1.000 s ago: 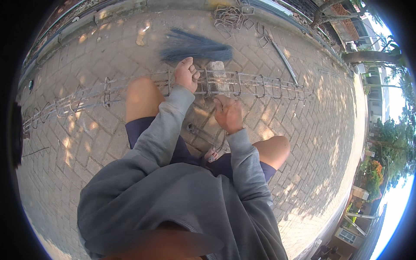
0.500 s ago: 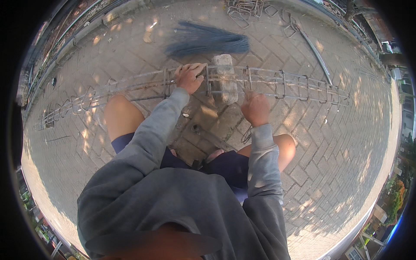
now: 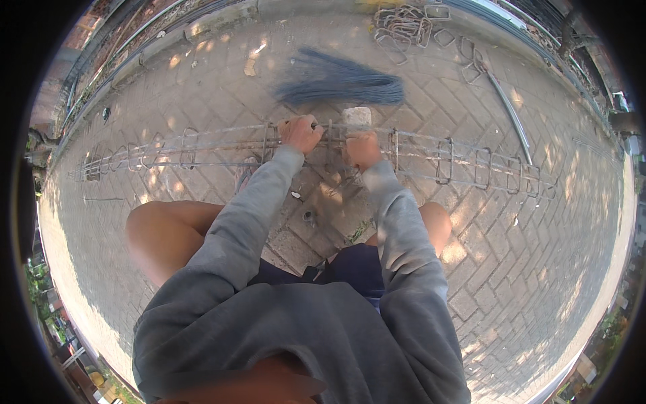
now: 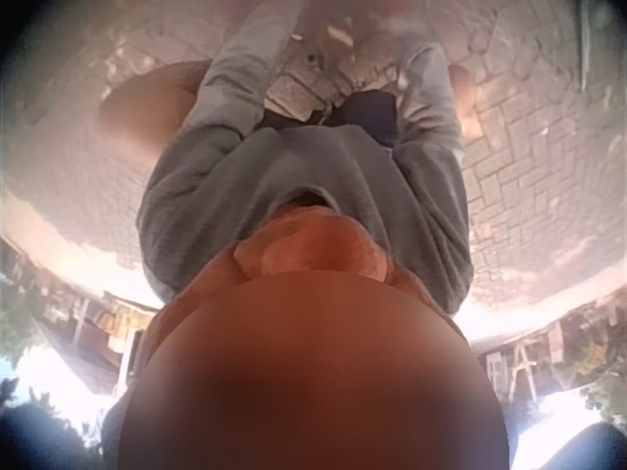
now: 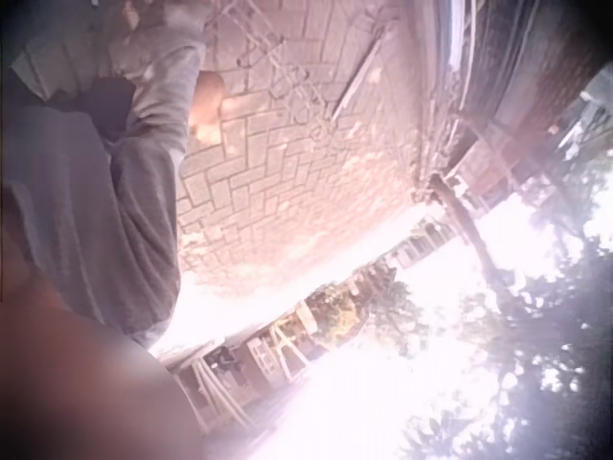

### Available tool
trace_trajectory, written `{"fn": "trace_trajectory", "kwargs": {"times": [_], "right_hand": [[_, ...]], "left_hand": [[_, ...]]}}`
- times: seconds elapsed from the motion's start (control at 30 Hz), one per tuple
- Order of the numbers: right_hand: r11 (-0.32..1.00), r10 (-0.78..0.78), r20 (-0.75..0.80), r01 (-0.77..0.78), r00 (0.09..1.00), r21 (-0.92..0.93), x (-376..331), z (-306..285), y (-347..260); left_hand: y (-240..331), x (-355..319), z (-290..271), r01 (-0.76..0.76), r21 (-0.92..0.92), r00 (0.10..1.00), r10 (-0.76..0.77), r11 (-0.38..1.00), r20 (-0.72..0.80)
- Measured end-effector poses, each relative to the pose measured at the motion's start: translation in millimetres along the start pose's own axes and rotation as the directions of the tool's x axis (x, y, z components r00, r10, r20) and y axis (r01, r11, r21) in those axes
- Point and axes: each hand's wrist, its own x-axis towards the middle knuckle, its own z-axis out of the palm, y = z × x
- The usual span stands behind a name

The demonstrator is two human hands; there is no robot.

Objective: The person sits on a paved surface and assembles a metal rebar cage by hand. They use a metal tool to bend and secure wire ties around the intersections of the rebar grid, progressively tightening the structure.

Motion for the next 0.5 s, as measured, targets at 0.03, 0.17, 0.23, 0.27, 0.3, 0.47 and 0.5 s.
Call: {"fn": "trace_trajectory", "kwargs": {"times": [0.03, 0.17, 0.23, 0.27, 0.3, 0.47, 0.5], "right_hand": [[0.988, 0.122, 0.037, -0.125, 0.992, 0.087, 1, -4, -1], [0.908, 0.310, 0.064, -0.315, 0.949, 0.276, 0, -8, -11], [0.918, 0.315, 0.045, -0.317, 0.948, 0.238, 0, -4, -18], [0.931, 0.303, 0.056, -0.308, 0.951, 0.198, 1, -2, -23], [0.943, 0.289, 0.047, -0.292, 0.956, 0.159, 0, 0, -26], [0.981, 0.178, 0.007, -0.177, 0.984, -0.078, 1, 4, -41], [0.980, 0.149, 0.016, -0.146, 0.989, -0.138, 1, 5, -43]], "left_hand": [[2, 9, -5, 0.052, 0.036, 0.994, -0.055, 0.998, 0.098], [-1, 53, -14, 0.219, -0.094, 0.895, -0.161, 0.971, 0.416], [-8, 71, -10, 0.214, -0.159, 0.907, -0.135, 0.964, 0.398], [-11, 77, -6, 0.213, -0.189, 0.911, -0.125, 0.959, 0.394], [-15, 80, -1, 0.206, -0.249, 0.920, -0.100, 0.946, 0.380], [-23, 84, 9, 0.204, -0.355, 0.922, -0.057, 0.912, 0.382], [-22, 83, 7, 0.200, -0.341, 0.920, -0.056, 0.919, 0.389]]}}
